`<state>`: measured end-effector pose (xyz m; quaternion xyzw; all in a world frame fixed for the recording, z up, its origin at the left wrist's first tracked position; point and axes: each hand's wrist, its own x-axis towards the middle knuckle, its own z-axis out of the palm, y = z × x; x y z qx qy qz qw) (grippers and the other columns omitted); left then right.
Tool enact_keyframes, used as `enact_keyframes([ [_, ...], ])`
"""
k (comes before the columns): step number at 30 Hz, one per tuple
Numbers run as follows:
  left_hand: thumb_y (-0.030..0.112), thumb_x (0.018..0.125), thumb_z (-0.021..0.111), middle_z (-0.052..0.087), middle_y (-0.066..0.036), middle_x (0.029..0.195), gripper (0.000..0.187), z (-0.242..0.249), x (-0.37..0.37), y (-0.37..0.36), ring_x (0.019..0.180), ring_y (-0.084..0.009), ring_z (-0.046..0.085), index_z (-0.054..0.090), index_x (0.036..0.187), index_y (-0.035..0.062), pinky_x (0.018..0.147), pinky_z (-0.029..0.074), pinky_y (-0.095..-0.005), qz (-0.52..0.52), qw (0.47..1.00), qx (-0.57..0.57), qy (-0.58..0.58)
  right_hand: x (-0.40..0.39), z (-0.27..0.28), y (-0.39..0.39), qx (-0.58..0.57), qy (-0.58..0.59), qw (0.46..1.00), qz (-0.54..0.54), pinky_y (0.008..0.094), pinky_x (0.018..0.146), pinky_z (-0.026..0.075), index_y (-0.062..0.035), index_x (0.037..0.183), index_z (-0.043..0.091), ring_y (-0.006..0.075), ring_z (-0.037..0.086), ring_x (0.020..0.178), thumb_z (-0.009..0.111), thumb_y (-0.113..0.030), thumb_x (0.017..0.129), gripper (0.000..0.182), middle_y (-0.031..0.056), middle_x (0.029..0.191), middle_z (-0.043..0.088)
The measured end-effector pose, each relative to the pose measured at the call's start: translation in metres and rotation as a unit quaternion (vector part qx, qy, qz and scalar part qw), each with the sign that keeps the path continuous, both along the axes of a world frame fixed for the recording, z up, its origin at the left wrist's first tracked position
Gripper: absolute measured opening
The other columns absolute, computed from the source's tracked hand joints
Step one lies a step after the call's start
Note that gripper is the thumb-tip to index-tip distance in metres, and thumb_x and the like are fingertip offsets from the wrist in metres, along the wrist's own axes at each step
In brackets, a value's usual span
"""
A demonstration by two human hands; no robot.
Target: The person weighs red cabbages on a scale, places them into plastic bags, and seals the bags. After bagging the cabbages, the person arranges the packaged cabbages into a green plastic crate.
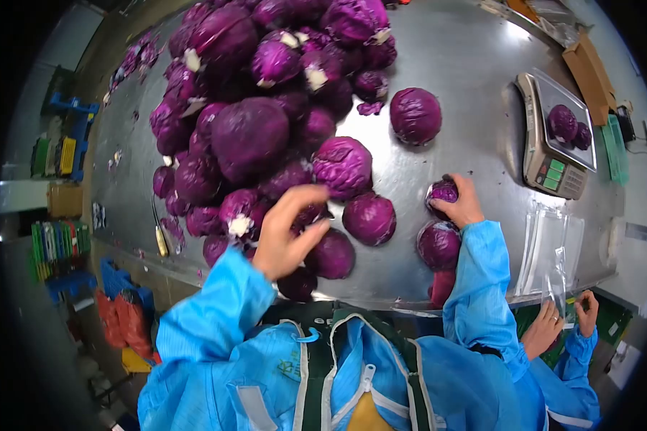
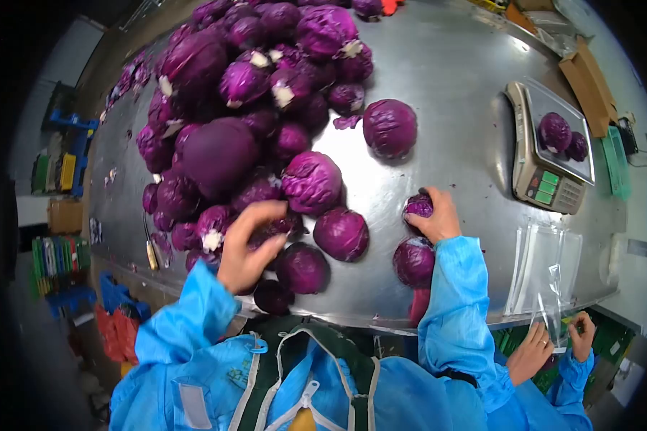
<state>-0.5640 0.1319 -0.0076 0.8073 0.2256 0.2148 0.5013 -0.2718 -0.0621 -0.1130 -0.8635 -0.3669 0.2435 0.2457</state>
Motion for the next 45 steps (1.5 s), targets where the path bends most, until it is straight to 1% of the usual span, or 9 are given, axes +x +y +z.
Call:
enact_keyframes([
  [6,0.022,0.069,0.075,0.048,-0.018,0.120,0.065,-0.057,-0.115,-0.073,0.112,-0.0352,0.047,0.045,0.123,0.0036,0.093,0.038,-0.0416,0.011,0.981,-0.006,0.192,-0.013,-0.021,0.021,0.030,0.026,0.999,0.033,0.0390,0.093,0.041,-0.0027,0.118,0.050,0.0346,0.051,0.104,0.077,-0.030,0.063,0.067,0.0212,0.112,0.050],
  [15,0.032,0.058,0.081,0.040,-0.020,0.124,0.096,-0.053,-0.075,-0.070,0.108,-0.0401,0.047,0.030,0.136,0.0081,0.091,0.039,-0.0452,-0.018,0.949,0.095,0.300,-0.063,0.023,0.016,0.116,0.030,0.990,-0.075,0.0362,0.089,0.044,0.0006,0.112,0.055,0.0301,0.059,0.097,0.076,-0.028,0.063,0.061,0.0203,0.103,0.061],
  [19,0.025,0.060,0.080,0.037,-0.018,0.127,0.085,-0.067,-0.069,-0.065,0.110,-0.0383,0.044,0.037,0.132,0.0112,0.091,0.038,-0.0441,-0.139,0.957,0.204,0.153,-0.121,0.066,0.010,0.229,0.169,0.946,-0.153,0.0329,0.089,0.044,-0.0021,0.114,0.054,0.0218,0.058,0.095,0.074,-0.023,0.069,0.054,0.0123,0.101,0.061],
  [23,0.015,0.063,0.077,0.042,-0.016,0.126,0.069,-0.066,-0.095,-0.054,0.111,-0.0345,0.047,0.046,0.125,0.0102,0.092,0.041,-0.0420,-0.193,0.976,0.094,0.028,-0.152,0.056,-0.010,0.311,0.301,0.876,-0.212,0.0300,0.091,0.042,0.0001,0.117,0.053,0.0184,0.055,0.101,0.067,-0.016,0.075,0.047,0.0109,0.110,0.057],
  [28,0.008,0.065,0.074,0.051,-0.016,0.118,0.050,-0.067,-0.194,-0.024,0.109,-0.0338,0.050,0.057,0.112,0.0049,0.092,0.040,-0.0406,-0.019,0.996,0.075,0.033,-0.206,0.042,-0.049,0.358,0.451,0.749,-0.328,0.0386,0.102,0.037,-0.0008,0.126,0.045,0.0220,0.051,0.115,0.054,-0.017,0.085,0.045,0.0114,0.124,0.053],
  [33,0.009,0.062,0.076,0.047,-0.016,0.123,0.060,-0.070,-0.231,-0.004,0.111,-0.0345,0.047,0.052,0.117,0.0061,0.093,0.039,-0.0419,-0.021,0.990,0.104,0.098,-0.244,0.079,-0.028,0.326,0.342,0.829,-0.300,0.0371,0.096,0.043,-0.0007,0.126,0.044,0.0227,0.053,0.111,0.058,-0.024,0.080,0.054,0.0129,0.118,0.054],
  [41,0.014,0.068,0.075,0.040,-0.019,0.130,0.076,-0.091,-0.264,-0.017,0.122,-0.0339,0.040,0.035,0.132,-0.0003,0.100,0.035,-0.0395,0.001,0.990,-0.092,0.109,-0.303,0.069,0.035,0.140,0.351,0.919,-0.111,0.0291,0.093,0.040,0.0009,0.122,0.047,0.0164,0.054,0.102,0.072,-0.013,0.072,0.058,0.0096,0.112,0.056],
  [44,0.029,0.076,0.073,0.038,-0.014,0.133,0.081,-0.102,-0.262,-0.022,0.121,-0.0271,0.039,0.027,0.136,0.0010,0.101,0.034,-0.0398,0.121,0.830,-0.535,0.100,-0.316,0.056,0.045,0.101,0.320,0.938,-0.087,0.0284,0.092,0.041,0.0015,0.122,0.047,0.0169,0.054,0.102,0.071,-0.013,0.074,0.055,0.0109,0.111,0.056],
  [45,0.029,0.076,0.073,0.038,-0.014,0.133,0.081,-0.093,-0.247,-0.017,0.121,-0.0271,0.039,0.027,0.136,0.0010,0.101,0.034,-0.0398,0.125,0.830,-0.535,0.098,-0.315,0.059,0.048,0.092,0.310,0.942,-0.086,0.0283,0.092,0.041,0.0015,0.122,0.047,0.0170,0.054,0.102,0.070,-0.013,0.075,0.054,0.0110,0.111,0.056],
])
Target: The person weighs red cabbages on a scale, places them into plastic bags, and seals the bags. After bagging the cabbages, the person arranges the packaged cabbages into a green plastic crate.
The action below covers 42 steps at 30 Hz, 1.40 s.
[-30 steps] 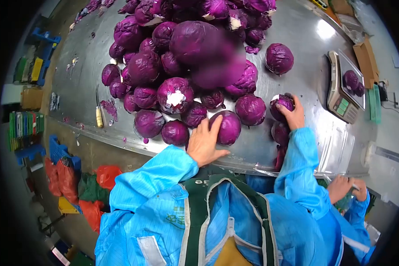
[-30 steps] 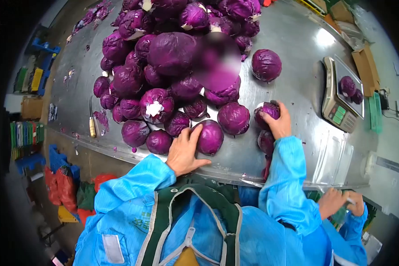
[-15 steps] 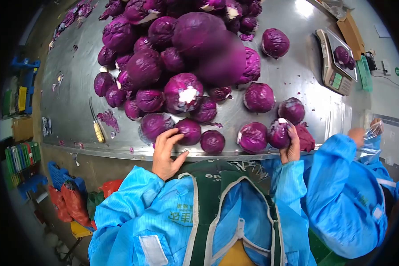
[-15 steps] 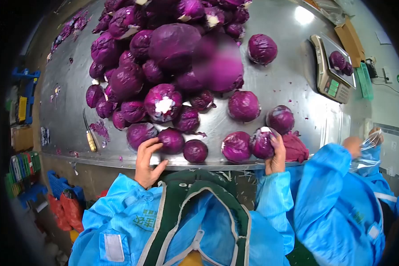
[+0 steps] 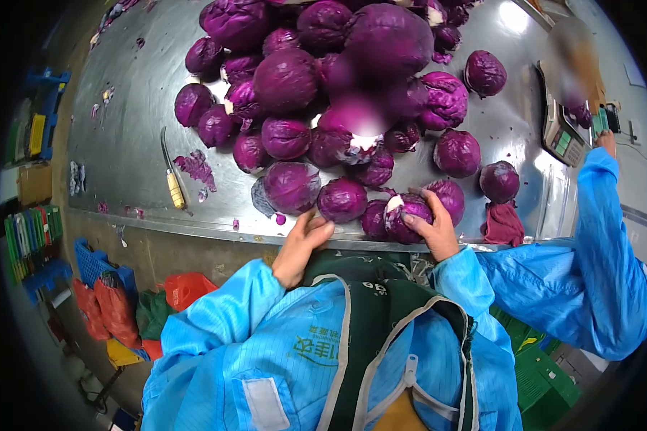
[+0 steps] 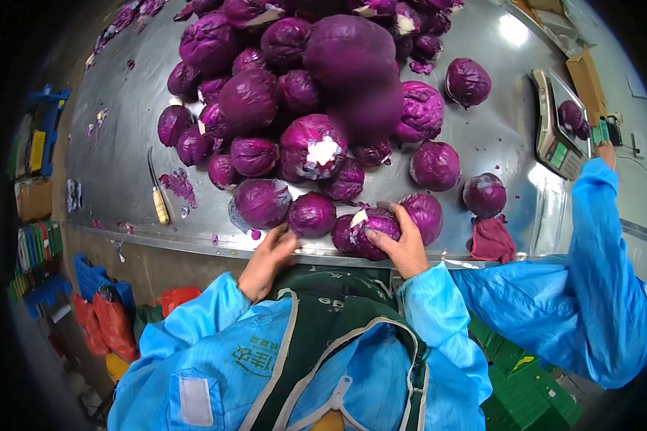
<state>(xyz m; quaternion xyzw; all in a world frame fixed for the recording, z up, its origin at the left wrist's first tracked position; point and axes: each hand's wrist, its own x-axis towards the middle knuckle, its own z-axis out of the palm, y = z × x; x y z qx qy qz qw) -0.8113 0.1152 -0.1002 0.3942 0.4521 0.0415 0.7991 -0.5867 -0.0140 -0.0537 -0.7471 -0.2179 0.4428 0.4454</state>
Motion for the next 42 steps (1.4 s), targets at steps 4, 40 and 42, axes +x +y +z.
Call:
enact_keyframes([
  [4,0.042,0.073,0.073,0.036,-0.010,0.132,0.083,-0.009,0.047,0.007,0.116,-0.0270,0.037,0.027,0.136,0.0118,0.092,0.038,-0.0512,0.102,0.959,-0.264,0.003,0.005,0.000,0.003,0.009,0.072,0.996,-0.048,0.0286,0.092,0.040,0.0014,0.122,0.047,0.0174,0.054,0.103,0.069,-0.017,0.076,0.054,0.0115,0.110,0.056],
  [40,0.030,0.075,0.070,0.048,-0.013,0.117,0.070,0.079,0.485,-0.005,0.099,-0.0262,0.056,0.029,0.128,0.0071,0.079,0.048,-0.0429,-0.039,0.983,0.053,-0.170,0.332,0.030,-0.034,0.287,0.183,0.857,-0.388,0.0456,0.073,0.052,-0.0072,0.116,0.043,0.0246,0.057,0.100,0.065,-0.031,0.080,0.049,0.0117,0.113,0.052],
  [42,0.031,0.075,0.070,0.050,-0.013,0.113,0.066,0.052,0.520,0.003,0.095,-0.0244,0.057,0.033,0.125,0.0072,0.075,0.050,-0.0414,-0.037,0.982,0.057,-0.178,0.353,0.028,-0.030,0.271,0.169,0.847,-0.424,0.0433,0.071,0.053,-0.0103,0.114,0.045,0.0240,0.058,0.097,0.066,-0.033,0.079,0.047,0.0102,0.110,0.054],
])
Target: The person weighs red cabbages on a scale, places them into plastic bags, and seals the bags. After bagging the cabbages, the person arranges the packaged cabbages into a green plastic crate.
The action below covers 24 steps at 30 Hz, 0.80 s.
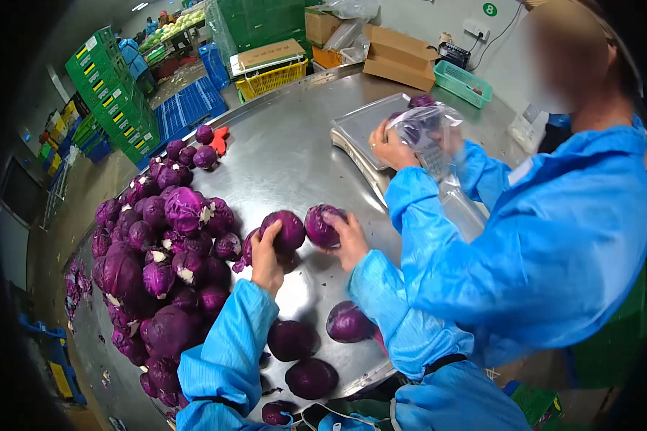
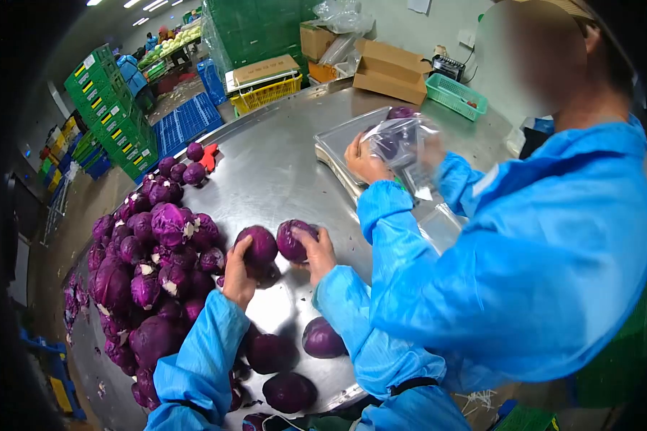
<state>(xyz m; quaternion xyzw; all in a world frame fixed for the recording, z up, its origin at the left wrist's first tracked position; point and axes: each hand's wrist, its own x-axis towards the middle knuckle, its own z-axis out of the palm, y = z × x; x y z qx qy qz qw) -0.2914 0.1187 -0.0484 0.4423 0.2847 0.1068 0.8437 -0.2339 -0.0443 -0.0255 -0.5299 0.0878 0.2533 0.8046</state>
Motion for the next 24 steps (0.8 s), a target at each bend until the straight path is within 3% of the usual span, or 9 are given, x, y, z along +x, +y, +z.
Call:
enact_keyframes([
  [4,0.033,0.069,0.075,0.051,-0.015,0.112,0.079,0.037,0.066,-0.024,0.093,-0.0220,0.057,0.031,0.128,0.0061,0.070,0.046,-0.0320,-0.005,0.996,0.079,0.044,0.056,-0.002,-0.003,-0.017,-0.092,0.990,-0.106,0.0324,0.064,0.051,-0.0071,0.110,0.049,0.0188,0.059,0.089,0.071,-0.033,0.074,0.050,0.0111,0.106,0.056],
  [6,0.030,0.066,0.078,0.050,-0.017,0.112,0.084,0.049,0.101,-0.035,0.095,-0.0230,0.056,0.030,0.129,0.0024,0.075,0.047,-0.0328,-0.012,0.992,0.126,0.010,0.088,-0.009,-0.007,-0.051,-0.202,0.960,-0.185,0.0346,0.071,0.051,-0.0062,0.114,0.049,0.0182,0.058,0.088,0.069,-0.032,0.077,0.049,0.0083,0.104,0.057],
  [8,0.033,0.065,0.078,0.050,-0.013,0.114,0.080,0.033,0.144,-0.041,0.094,-0.0223,0.055,0.035,0.127,0.0054,0.072,0.045,-0.0321,-0.015,0.980,0.194,-0.042,0.114,-0.007,-0.018,-0.089,-0.253,0.938,-0.220,0.0328,0.091,0.042,0.0019,0.122,0.044,0.0233,0.054,0.100,0.073,-0.028,0.074,0.064,0.0152,0.111,0.054],
  [10,0.028,0.063,0.080,0.052,-0.017,0.109,0.081,0.032,0.180,-0.049,0.094,-0.0234,0.056,0.035,0.124,-0.0002,0.075,0.047,-0.0337,-0.033,0.965,0.248,-0.080,0.142,-0.019,-0.026,-0.168,-0.315,0.895,-0.268,0.0290,0.084,0.045,0.0013,0.117,0.048,0.0182,0.055,0.095,0.072,-0.023,0.076,0.054,0.0113,0.107,0.056],
  [14,0.025,0.060,0.081,0.053,-0.021,0.109,0.084,0.016,0.258,-0.063,0.097,-0.0257,0.057,0.034,0.124,-0.0036,0.085,0.048,-0.0328,-0.019,0.891,0.430,-0.142,0.201,-0.022,-0.042,-0.209,-0.365,0.852,-0.313,0.0301,0.086,0.044,0.0052,0.122,0.045,0.0192,0.055,0.096,0.075,-0.019,0.072,0.064,0.0134,0.108,0.056],
  [15,0.029,0.055,0.081,0.047,-0.024,0.118,0.088,0.027,0.265,-0.071,0.109,-0.0339,0.050,0.038,0.123,-0.0043,0.094,0.041,-0.0371,-0.030,0.894,0.428,-0.132,0.222,-0.028,-0.049,-0.256,-0.383,0.829,-0.316,0.0338,0.089,0.043,0.0048,0.123,0.044,0.0254,0.053,0.101,0.075,-0.021,0.070,0.066,0.0173,0.112,0.052],
  [19,0.031,0.055,0.081,0.044,-0.021,0.123,0.088,0.019,0.302,-0.090,0.108,-0.0351,0.050,0.038,0.126,0.0018,0.094,0.042,-0.0386,-0.067,0.865,0.476,-0.143,0.268,-0.036,-0.063,-0.443,-0.421,0.726,-0.316,0.0413,0.093,0.041,-0.0021,0.126,0.045,0.0384,0.050,0.106,0.075,-0.026,0.065,0.072,0.0222,0.119,0.047],
  [23,0.034,0.058,0.081,0.041,-0.022,0.127,0.092,-0.015,0.321,-0.086,0.114,-0.0357,0.047,0.034,0.131,0.0038,0.096,0.041,-0.0382,-0.146,0.809,0.556,-0.122,0.295,-0.060,-0.096,-0.518,-0.411,0.734,-0.158,0.0407,0.098,0.038,-0.0028,0.130,0.043,0.0372,0.047,0.115,0.072,-0.038,0.068,0.077,0.0215,0.128,0.045],
  [24,0.036,0.059,0.081,0.039,-0.022,0.129,0.094,-0.026,0.325,-0.080,0.117,-0.0361,0.046,0.032,0.133,0.0042,0.098,0.040,-0.0384,-0.176,0.785,0.580,-0.130,0.291,-0.047,-0.103,-0.446,-0.415,0.782,-0.132,0.0399,0.100,0.035,0.0011,0.128,0.046,0.0354,0.047,0.117,0.070,-0.036,0.071,0.072,0.0219,0.127,0.048],
])
